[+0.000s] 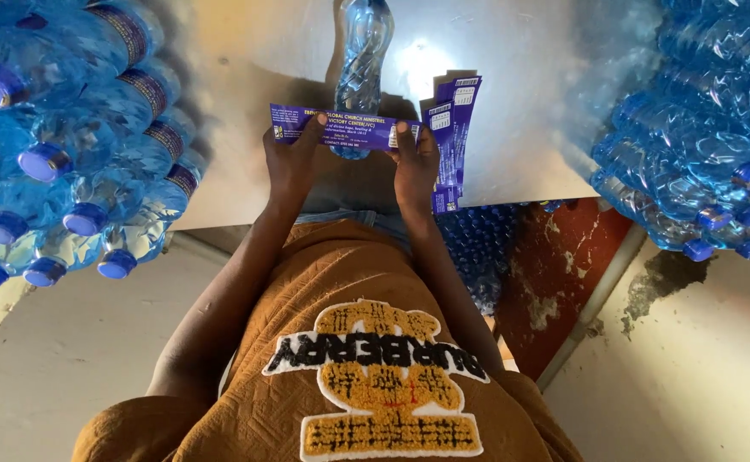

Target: Manually applying adhesive labels to plastic water bottles

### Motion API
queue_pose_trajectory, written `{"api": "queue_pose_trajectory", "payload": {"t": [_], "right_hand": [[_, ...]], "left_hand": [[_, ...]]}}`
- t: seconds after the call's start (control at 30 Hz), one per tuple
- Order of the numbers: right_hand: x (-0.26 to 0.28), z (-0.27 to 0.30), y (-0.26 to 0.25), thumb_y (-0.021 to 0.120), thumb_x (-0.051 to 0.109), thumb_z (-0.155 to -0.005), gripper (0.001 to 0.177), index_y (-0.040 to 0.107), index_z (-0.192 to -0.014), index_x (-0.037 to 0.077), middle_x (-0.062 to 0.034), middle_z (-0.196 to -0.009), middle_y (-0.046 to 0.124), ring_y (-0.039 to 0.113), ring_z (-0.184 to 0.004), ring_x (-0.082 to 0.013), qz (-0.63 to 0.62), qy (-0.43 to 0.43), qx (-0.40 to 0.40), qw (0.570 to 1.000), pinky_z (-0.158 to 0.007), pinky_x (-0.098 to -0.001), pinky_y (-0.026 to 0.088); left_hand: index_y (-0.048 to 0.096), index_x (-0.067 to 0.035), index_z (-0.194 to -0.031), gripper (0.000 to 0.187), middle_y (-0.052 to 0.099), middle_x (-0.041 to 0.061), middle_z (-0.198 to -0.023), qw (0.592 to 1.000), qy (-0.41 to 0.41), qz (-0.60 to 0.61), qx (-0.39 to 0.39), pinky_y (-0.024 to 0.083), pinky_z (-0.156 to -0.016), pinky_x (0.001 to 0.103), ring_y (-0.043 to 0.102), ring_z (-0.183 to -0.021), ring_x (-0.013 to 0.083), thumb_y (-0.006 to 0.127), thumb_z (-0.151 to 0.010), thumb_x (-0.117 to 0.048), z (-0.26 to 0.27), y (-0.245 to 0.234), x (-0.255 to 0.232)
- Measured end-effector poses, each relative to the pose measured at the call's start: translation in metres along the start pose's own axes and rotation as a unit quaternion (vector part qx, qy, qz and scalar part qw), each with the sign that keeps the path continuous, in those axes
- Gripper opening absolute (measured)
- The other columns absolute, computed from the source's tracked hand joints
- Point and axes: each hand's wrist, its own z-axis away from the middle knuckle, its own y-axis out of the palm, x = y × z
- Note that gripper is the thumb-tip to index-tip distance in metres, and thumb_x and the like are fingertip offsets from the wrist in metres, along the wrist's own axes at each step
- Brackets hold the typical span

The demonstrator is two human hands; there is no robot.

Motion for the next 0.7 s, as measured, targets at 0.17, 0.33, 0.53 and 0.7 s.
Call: {"api": "queue_pose_trajectory", "payload": {"t": [0.17, 0.33, 0.53, 0.7], "right_hand": [[0.005, 0.003, 0.004, 0.077, 0.038, -0.107, 0.026, 0.068, -0.102, 0.014, 0.0033, -0.084, 0.063, 0.065, -0.074, -0.005, 0.001, -0.012, -0.009, 1.0, -0.076, -0.0254, 0.066], [-0.003, -0.001, 0.001, 0.078, 0.036, -0.107, 0.026, 0.069, -0.101, 0.012, 0.0006, -0.084, 0.064, 0.065, -0.074, -0.0071, 0.004, -0.016, -0.008, 1.0, -0.075, -0.0257, 0.066], [-0.026, -0.011, -0.006, 0.077, 0.035, -0.108, 0.027, 0.071, -0.103, 0.01, -0.0018, -0.086, 0.065, 0.067, -0.077, -0.0103, 0.045, -0.023, -0.018, 0.999, -0.074, -0.0292, 0.064], [-0.038, -0.017, 0.007, 0.074, 0.031, -0.111, 0.019, 0.072, -0.112, 0.012, -0.0041, -0.094, 0.067, 0.069, -0.085, -0.0142, 0.088, -0.043, -0.004, 0.995, -0.077, -0.0335, 0.063]], "left_hand": [[0.07, -0.009, -0.12, 0.031, 0.069, 0.011, -0.098, 1.0, -0.003, -0.026, -0.005, 0.062, -0.096, 0.05, 0.073, -0.091, 0.0251, 0.088, -0.106, -0.03, -0.006, -0.002, 0.015], [0.069, -0.01, -0.116, 0.027, 0.067, 0.008, -0.096, 1.0, -0.014, -0.014, -0.014, 0.062, -0.096, 0.047, 0.071, -0.089, 0.0216, 0.087, -0.106, -0.029, -0.002, 0.002, 0.004], [0.074, -0.011, -0.107, 0.017, 0.069, 0.003, -0.09, 0.999, 0.038, -0.02, -0.027, 0.057, -0.083, 0.038, 0.066, -0.085, 0.0109, 0.086, -0.107, -0.023, -0.004, 0.005, 0.001], [0.075, -0.007, -0.103, 0.015, 0.069, 0.005, -0.087, 0.994, 0.097, -0.034, -0.045, 0.054, -0.076, 0.033, 0.064, -0.084, 0.0102, 0.081, -0.108, -0.02, -0.016, 0.012, 0.015]]}}
